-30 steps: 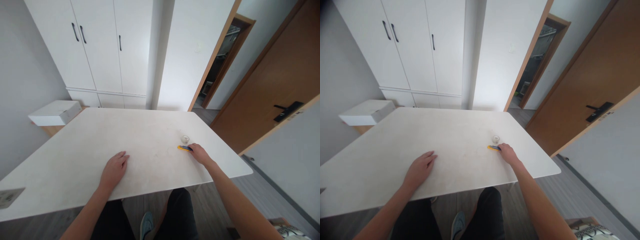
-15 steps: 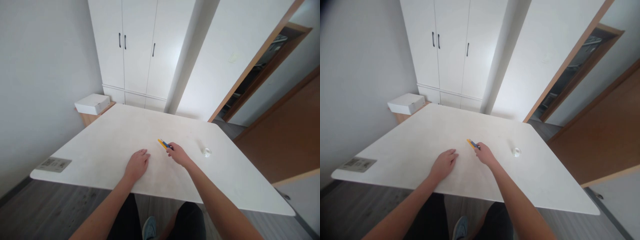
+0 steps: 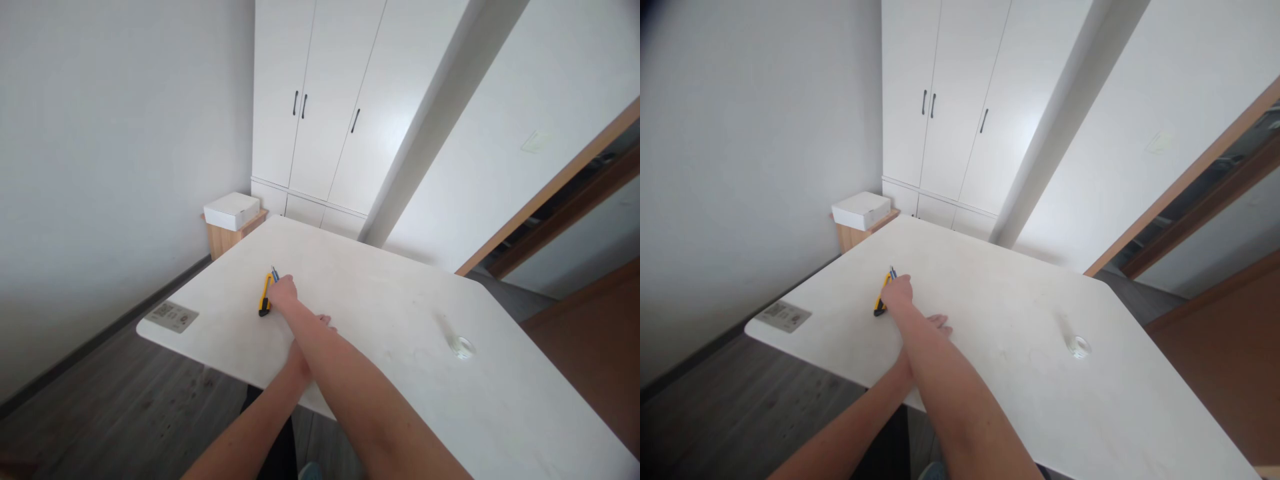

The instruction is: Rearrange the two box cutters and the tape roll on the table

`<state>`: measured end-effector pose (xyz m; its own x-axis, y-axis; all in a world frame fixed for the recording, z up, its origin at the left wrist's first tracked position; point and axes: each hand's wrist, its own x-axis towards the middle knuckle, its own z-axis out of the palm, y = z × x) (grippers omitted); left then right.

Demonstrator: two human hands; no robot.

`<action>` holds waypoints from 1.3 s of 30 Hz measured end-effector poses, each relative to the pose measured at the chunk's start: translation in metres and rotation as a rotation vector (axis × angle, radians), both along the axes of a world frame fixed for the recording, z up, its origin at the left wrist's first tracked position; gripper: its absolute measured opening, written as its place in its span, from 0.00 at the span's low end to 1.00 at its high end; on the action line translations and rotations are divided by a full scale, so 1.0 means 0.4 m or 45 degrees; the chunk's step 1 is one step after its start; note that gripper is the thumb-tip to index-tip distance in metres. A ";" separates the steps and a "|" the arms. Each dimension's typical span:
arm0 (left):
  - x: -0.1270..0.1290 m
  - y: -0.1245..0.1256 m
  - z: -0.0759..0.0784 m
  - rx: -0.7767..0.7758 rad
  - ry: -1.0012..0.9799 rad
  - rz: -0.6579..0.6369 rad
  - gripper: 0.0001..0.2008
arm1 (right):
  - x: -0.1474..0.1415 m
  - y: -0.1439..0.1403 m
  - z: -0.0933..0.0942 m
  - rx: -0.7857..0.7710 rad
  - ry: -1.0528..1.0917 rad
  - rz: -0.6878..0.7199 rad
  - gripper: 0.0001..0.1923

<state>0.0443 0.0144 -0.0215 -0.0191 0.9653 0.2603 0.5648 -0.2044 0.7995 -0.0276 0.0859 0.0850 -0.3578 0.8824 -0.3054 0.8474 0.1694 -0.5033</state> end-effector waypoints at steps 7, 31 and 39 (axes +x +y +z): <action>-0.002 0.004 -0.020 -0.006 0.028 0.059 0.15 | 0.044 0.007 0.002 -0.022 -0.076 -0.063 0.25; 0.014 -0.003 0.086 0.227 0.698 0.102 0.18 | 1.225 0.205 0.062 0.290 -0.558 -0.494 0.32; 0.021 -0.011 0.106 0.159 0.681 0.099 0.16 | 0.946 0.230 0.064 0.185 -0.302 -0.187 0.24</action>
